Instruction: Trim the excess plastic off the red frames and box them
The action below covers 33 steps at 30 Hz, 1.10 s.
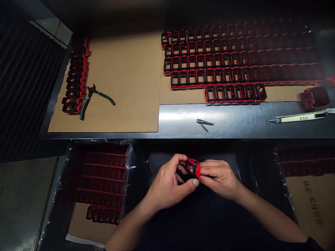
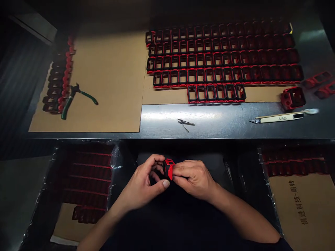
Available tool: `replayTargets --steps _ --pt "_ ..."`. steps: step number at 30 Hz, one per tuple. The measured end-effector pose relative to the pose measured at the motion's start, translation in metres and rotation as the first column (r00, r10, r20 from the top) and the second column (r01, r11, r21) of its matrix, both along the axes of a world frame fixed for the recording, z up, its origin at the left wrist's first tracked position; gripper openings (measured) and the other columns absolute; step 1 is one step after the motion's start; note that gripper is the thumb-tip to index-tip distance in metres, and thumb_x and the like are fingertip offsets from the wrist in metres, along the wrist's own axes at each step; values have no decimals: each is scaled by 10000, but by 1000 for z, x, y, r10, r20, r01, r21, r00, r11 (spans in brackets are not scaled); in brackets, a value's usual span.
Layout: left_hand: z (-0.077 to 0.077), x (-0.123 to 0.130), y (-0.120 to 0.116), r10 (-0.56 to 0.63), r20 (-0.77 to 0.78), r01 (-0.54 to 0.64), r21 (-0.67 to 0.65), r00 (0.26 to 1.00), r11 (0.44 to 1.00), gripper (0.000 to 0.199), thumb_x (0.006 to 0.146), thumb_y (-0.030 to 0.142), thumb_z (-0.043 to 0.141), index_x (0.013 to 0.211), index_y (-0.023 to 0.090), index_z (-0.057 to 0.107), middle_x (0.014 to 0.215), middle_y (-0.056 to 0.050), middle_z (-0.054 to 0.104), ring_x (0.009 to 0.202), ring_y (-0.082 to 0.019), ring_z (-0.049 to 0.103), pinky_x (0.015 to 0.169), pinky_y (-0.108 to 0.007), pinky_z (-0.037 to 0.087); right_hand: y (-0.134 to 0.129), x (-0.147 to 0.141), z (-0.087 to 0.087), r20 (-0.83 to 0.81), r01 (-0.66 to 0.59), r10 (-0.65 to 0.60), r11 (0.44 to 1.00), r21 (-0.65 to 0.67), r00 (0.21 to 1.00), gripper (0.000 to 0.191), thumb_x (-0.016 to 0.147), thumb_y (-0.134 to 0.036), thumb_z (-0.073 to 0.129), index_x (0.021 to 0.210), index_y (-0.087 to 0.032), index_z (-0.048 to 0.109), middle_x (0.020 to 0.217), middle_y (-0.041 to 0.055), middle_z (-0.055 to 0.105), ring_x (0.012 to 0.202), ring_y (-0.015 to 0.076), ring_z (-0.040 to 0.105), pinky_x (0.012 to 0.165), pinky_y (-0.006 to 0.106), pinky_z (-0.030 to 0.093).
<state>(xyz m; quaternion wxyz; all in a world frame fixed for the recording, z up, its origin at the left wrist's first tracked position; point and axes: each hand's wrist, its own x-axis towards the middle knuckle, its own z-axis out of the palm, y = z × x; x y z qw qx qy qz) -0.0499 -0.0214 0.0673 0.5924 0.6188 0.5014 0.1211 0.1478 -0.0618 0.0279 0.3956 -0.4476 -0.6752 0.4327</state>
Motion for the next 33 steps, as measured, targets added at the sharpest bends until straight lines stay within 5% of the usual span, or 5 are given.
replayTargets --steps 10,23,33 --pt "-17 6 -8 81 136 -108 203 987 973 560 738 317 782 1214 214 505 1189 -95 641 1006 -230 684 833 -361 626 2 -4 -7 18 105 -109 983 150 994 200 915 -168 641 941 -270 811 981 65 799 816 207 767 716 312 630" --pt "-27 1 -11 -69 167 -28 520 984 854 746 772 137 716 1430 241 380 1370 -133 558 1270 -271 573 1057 -456 542 1 -8 -8 -25 210 -209 958 196 978 287 875 -99 651 1083 -252 777 1098 94 777 941 216 764 807 324 640" --pt "-31 -1 -9 -144 177 10 599 974 801 724 799 87 661 1457 212 384 1403 -149 541 1313 -265 541 1097 -469 510 0 -9 -10 -36 241 -238 954 180 971 332 886 -63 620 1155 -222 733 1109 100 773 1007 216 752 885 343 631"
